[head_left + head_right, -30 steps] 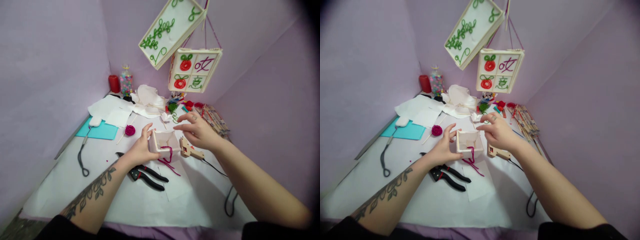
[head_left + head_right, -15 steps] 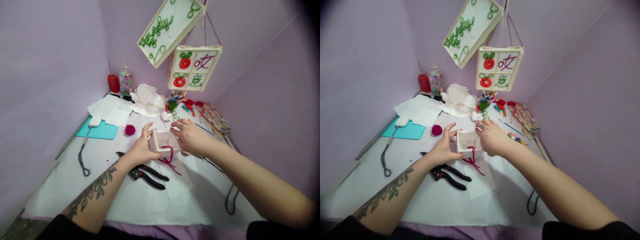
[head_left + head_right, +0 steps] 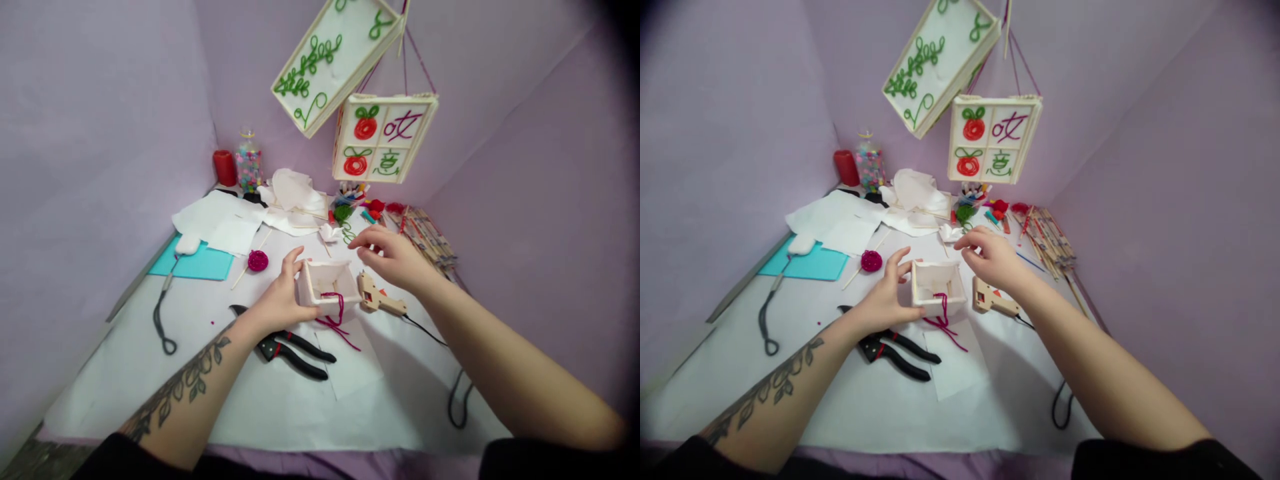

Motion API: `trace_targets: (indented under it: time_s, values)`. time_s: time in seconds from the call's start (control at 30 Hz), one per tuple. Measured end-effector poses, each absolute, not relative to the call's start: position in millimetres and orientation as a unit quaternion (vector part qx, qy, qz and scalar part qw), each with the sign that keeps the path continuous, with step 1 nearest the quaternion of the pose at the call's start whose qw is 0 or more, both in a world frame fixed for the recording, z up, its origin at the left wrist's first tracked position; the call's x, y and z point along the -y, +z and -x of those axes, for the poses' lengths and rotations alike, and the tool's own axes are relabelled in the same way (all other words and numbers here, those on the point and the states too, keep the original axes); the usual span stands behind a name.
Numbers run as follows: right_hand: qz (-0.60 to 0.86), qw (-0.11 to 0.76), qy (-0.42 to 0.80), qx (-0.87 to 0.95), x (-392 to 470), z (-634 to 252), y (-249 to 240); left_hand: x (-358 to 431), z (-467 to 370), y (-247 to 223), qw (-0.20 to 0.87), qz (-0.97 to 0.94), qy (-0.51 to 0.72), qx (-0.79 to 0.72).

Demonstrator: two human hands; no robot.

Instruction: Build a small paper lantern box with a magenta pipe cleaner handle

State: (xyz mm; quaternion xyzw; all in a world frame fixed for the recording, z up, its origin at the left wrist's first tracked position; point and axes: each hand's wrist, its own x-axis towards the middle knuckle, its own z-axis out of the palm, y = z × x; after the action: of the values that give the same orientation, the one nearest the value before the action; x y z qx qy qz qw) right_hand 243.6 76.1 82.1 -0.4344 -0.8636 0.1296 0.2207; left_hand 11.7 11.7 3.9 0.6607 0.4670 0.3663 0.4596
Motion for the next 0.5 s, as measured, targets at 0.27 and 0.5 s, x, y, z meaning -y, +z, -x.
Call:
trace_targets:
  time_s: [0.27,0.5]
  values:
    - [0.379,0.027,0.033,0.925,-102,-217,79,-11,-11,2,0.462,-0.663,0.364,-0.463]
    - [0.278,-0.12,-0.069,0.951,-104,-205,90,-12,-11,2,0.462,-0.66,0.367,-0.466]
